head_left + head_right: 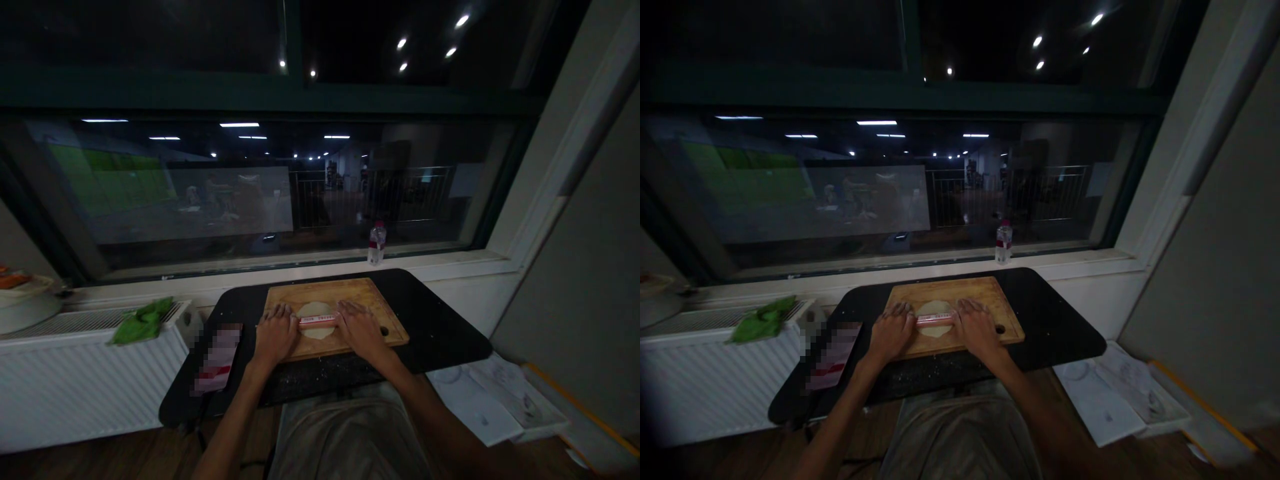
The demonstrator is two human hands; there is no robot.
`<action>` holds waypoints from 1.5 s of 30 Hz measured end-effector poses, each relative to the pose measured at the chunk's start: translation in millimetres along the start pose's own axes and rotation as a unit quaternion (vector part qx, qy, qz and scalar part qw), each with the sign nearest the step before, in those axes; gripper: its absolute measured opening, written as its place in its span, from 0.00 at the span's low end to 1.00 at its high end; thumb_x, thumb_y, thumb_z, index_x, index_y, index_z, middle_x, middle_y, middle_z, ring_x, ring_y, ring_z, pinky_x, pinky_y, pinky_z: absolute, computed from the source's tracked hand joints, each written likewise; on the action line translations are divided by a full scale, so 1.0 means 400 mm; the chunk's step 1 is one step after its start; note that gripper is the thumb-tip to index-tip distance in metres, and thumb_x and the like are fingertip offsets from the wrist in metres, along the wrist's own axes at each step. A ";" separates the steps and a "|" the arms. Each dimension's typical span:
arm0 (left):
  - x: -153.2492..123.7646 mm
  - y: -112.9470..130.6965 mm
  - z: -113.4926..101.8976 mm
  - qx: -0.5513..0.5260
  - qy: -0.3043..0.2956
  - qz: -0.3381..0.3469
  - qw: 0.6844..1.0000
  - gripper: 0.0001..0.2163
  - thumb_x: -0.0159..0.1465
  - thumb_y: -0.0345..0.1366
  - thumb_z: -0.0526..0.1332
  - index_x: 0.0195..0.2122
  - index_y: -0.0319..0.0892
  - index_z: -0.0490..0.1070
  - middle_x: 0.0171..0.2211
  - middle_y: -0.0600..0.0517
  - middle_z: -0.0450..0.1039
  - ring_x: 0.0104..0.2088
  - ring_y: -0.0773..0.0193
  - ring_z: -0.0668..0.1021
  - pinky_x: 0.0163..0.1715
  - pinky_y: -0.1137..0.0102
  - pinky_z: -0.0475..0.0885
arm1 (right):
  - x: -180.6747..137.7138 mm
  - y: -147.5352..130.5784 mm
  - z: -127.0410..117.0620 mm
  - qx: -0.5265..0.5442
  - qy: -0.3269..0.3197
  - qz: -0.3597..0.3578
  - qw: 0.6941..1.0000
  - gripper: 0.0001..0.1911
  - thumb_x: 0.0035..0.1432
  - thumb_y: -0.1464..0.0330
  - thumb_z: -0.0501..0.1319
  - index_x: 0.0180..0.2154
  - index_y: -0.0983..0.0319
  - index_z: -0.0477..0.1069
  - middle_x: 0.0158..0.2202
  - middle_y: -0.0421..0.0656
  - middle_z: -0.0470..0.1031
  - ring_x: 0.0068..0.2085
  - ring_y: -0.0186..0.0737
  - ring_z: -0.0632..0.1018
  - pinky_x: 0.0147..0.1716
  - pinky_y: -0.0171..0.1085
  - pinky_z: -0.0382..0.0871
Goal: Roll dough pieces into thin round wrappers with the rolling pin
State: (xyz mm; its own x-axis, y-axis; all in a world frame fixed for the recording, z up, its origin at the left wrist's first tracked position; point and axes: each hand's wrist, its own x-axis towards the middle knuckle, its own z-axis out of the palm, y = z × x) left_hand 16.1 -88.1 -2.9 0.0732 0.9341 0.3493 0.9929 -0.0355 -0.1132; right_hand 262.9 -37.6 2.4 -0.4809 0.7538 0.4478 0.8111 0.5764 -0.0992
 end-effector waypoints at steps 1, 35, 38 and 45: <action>-0.004 0.002 0.003 -0.003 0.009 -0.002 1.000 0.21 0.78 0.34 0.46 0.55 0.39 0.80 0.63 0.39 0.78 0.66 0.47 0.77 0.64 0.54 0.72 | -0.013 -0.004 0.001 -0.002 0.008 -0.003 1.000 0.27 0.81 0.62 0.46 0.65 0.67 0.75 0.66 0.55 0.77 0.66 0.52 0.77 0.68 0.50 0.66; 0.041 -0.016 0.039 -0.052 0.024 -0.040 0.998 0.25 0.80 0.41 0.43 0.66 0.43 0.74 0.68 0.43 0.75 0.72 0.46 0.70 0.70 0.49 0.66 | 0.006 0.004 0.030 -0.017 0.018 0.017 1.000 0.27 0.81 0.62 0.45 0.68 0.63 0.73 0.70 0.52 0.72 0.74 0.55 0.66 0.75 0.57 0.54; 0.078 -0.024 0.028 -0.041 -0.015 -0.034 0.998 0.24 0.80 0.40 0.43 0.67 0.44 0.73 0.69 0.42 0.73 0.70 0.43 0.71 0.67 0.46 0.68 | 0.058 0.011 0.028 -0.016 0.000 0.037 0.999 0.28 0.82 0.60 0.44 0.67 0.61 0.74 0.69 0.50 0.75 0.74 0.55 0.66 0.74 0.58 0.52; 0.145 -0.035 0.004 -0.026 -0.038 -0.043 0.998 0.24 0.80 0.42 0.43 0.66 0.43 0.72 0.62 0.36 0.77 0.65 0.42 0.74 0.60 0.46 0.71 | 0.162 0.040 0.053 -0.018 -0.038 0.059 0.997 0.28 0.81 0.60 0.44 0.62 0.61 0.78 0.64 0.51 0.80 0.67 0.52 0.75 0.73 0.52 0.54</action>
State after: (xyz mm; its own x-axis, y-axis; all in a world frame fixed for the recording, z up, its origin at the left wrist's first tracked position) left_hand 6.2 -32.8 17.7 -0.0181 0.9584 0.2848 0.9989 0.0298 -0.0370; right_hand 237.5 27.0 10.8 -0.4036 0.8385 0.3660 0.8744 0.4712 -0.1153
